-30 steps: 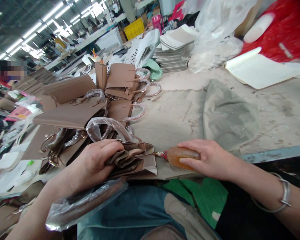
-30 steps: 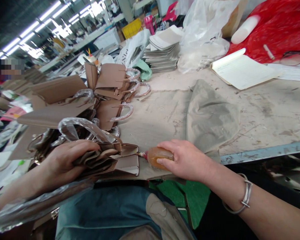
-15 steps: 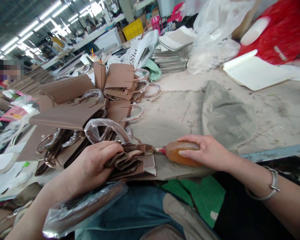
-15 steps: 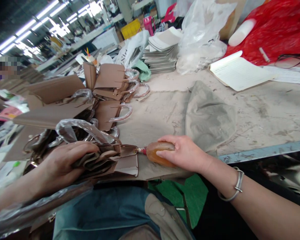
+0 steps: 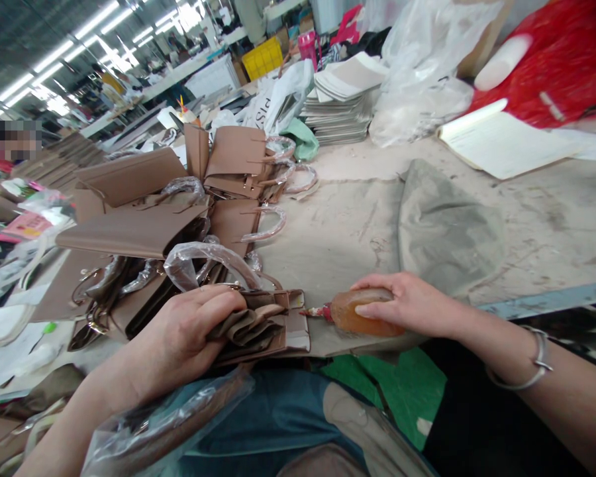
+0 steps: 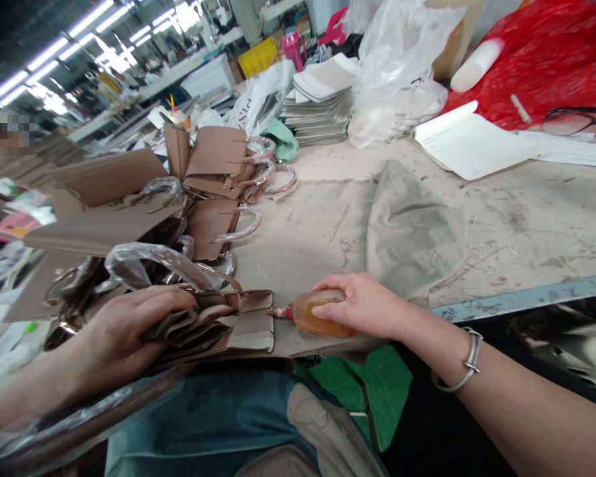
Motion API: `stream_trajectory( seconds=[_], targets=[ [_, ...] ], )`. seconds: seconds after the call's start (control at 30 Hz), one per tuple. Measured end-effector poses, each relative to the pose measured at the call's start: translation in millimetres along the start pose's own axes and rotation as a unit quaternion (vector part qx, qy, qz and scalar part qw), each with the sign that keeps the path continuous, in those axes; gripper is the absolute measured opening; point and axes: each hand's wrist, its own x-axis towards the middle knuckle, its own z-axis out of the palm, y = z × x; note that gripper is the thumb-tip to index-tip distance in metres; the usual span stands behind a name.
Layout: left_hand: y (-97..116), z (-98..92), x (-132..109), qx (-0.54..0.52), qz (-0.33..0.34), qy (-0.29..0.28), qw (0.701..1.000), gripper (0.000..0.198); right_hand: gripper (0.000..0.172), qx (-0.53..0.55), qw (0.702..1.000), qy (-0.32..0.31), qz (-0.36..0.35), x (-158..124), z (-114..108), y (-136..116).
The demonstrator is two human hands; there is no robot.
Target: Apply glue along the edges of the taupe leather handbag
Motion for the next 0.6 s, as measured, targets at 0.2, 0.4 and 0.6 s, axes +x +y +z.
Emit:
stream_trajectory(
  seconds=[0.2,0.4,0.6],
  targets=[
    [0.9,0.0,-0.9,-0.005,0.007,-0.002,1.000,0.032,0.039,0.026,1.000,0.017,0.001,0.4,3.2,-1.5],
    [-0.5,1.9,-4.2,-0.014,-0.004,-0.011,1.000,0.033,0.038,0.034,0.998,0.046,0.015,7.9,4.4,-1.3],
    [-2.5,1.5,-6.0,-0.002,-0.003,-0.023,1.000,0.034,0.036,-0.015,0.999,-0.010,0.041,-2.0,3.2,-6.9]
  ],
)
